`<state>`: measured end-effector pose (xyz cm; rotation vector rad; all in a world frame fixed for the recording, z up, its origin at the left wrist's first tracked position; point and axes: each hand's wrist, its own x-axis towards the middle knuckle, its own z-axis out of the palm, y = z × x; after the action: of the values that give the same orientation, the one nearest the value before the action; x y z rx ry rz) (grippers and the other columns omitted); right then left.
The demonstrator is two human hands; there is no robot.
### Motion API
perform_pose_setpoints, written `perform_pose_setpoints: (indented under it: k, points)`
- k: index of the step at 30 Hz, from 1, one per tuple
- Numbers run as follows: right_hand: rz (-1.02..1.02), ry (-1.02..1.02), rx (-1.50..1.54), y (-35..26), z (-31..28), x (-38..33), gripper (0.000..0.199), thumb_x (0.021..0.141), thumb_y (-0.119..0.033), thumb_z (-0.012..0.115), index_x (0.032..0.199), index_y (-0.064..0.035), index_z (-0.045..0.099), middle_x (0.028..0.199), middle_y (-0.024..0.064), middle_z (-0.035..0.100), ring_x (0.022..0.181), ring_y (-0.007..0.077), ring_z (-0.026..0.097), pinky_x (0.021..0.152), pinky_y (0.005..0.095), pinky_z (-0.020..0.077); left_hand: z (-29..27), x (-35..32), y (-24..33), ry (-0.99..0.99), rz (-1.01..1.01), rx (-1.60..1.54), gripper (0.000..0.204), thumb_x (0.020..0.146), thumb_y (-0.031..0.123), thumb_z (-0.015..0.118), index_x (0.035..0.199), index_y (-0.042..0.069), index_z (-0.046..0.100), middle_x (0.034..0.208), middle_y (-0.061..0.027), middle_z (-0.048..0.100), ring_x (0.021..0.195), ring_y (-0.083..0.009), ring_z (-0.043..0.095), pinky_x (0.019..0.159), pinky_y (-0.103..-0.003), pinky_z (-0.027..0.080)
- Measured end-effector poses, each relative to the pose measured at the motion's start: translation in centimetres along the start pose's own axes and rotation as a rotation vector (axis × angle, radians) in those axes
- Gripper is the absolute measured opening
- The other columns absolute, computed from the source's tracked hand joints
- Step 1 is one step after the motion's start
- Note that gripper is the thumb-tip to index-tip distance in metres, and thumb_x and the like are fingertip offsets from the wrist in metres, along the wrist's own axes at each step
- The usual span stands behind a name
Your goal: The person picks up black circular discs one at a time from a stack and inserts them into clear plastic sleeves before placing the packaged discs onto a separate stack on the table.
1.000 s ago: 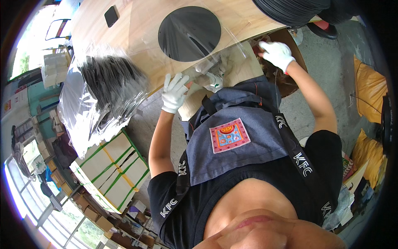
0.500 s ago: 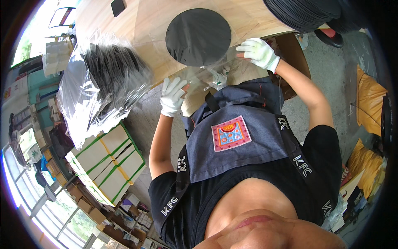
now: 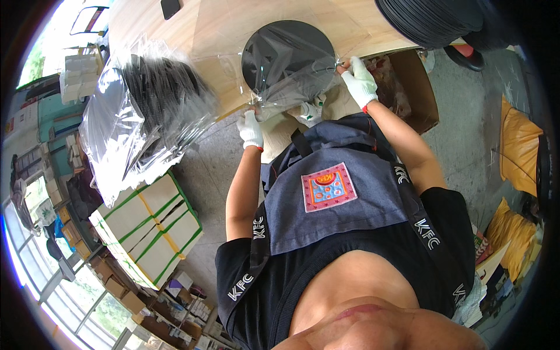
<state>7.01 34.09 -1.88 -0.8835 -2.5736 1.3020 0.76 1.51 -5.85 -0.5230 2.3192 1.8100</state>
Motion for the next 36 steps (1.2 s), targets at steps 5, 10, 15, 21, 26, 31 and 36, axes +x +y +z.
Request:
perform_pose_setpoints:
  k: [5,10,15,21,26,31,36]
  points:
    - [-0.479,0.382,-0.237,-2.1,-1.4,-0.9,0.026,0.079,-0.012,0.062,0.104,-0.008,0.056,0.097,0.0123,0.063,0.093,0.0324,0.059,0.082,0.0437,0.0462,-0.8,0.1,-1.3,-0.029,-0.019,-0.071,0.028,0.088,0.026,0.057,0.099,0.001,0.06,0.083,-0.0058,0.062,0.072,-0.0145,0.056,0.072,-0.029,0.045]
    - [-1.057,-0.209,-0.18,-6.5,2.2,-4.5,0.039,0.074,-0.027,0.071,0.109,-0.0121,0.061,0.126,0.0098,0.053,0.116,0.0284,0.05,0.099,0.0417,0.0392,-0.2,-1.6,2.8,-0.318,-0.268,-0.031,0.043,0.092,0.033,0.059,0.122,0.004,0.05,0.09,-0.0057,0.063,0.074,-0.013,0.059,0.071,-0.028,0.048]
    - [-0.71,0.13,-0.349,-4.4,-1.5,-1.6,0.036,0.078,-0.026,0.067,0.106,-0.0054,0.058,0.112,0.0128,0.058,0.106,0.0323,0.054,0.091,0.041,0.0425,-1.7,-1.2,5.4,-0.248,0.185,0.15,0.019,0.085,0.011,0.055,0.096,0.0,0.065,0.075,-0.0043,0.062,0.066,-0.0096,0.055,0.062,-0.025,0.044]
    - [0.068,-0.307,0.012,-0.6,-2.4,-2.1,0.051,0.095,-0.054,0.04,0.099,-0.0053,0.056,0.076,0.0091,0.063,0.065,0.0243,0.061,0.059,0.0371,0.0479,-0.8,-5.6,19.6,-0.374,0.423,0.122,0.018,0.089,0.016,0.056,0.095,0.001,0.063,0.07,-0.0029,0.056,0.065,-0.0081,0.047,0.06,-0.025,0.041]
    - [0.364,-0.73,1.02,-4.4,0.8,-3.5,0.035,0.096,-0.043,0.049,0.091,-0.0094,0.056,0.06,0.0005,0.055,0.047,0.0091,0.05,0.043,0.024,0.039,-3.7,-9.6,28.0,-0.386,0.676,0.311,0.016,0.086,0.016,0.06,0.095,0.002,0.064,0.073,-0.0138,0.058,0.065,-0.021,0.057,0.064,-0.029,0.046]
    - [-0.283,-0.897,1.188,-19.4,1.5,-1.6,0.029,0.097,-0.03,0.051,0.107,-0.0031,0.056,0.075,0.0005,0.055,0.062,0.0084,0.05,0.05,0.0233,0.0396,-15.2,-9.8,29.1,0.098,1.085,-0.007,0.016,0.084,0.015,0.063,0.092,0.002,0.065,0.077,-0.0052,0.063,0.067,-0.0167,0.058,0.066,-0.028,0.047]
    - [-0.416,-0.96,0.854,-35.3,5.0,-3.8,0.025,0.095,-0.03,0.055,0.093,-0.0057,0.061,0.066,-0.0023,0.055,0.06,0.0057,0.049,0.053,0.021,0.0389,-31.2,-5.3,28.8,0.568,0.672,0.232,0.016,0.08,0.014,0.062,0.089,0.002,0.059,0.078,-0.005,0.061,0.075,-0.0164,0.059,0.069,-0.029,0.046]
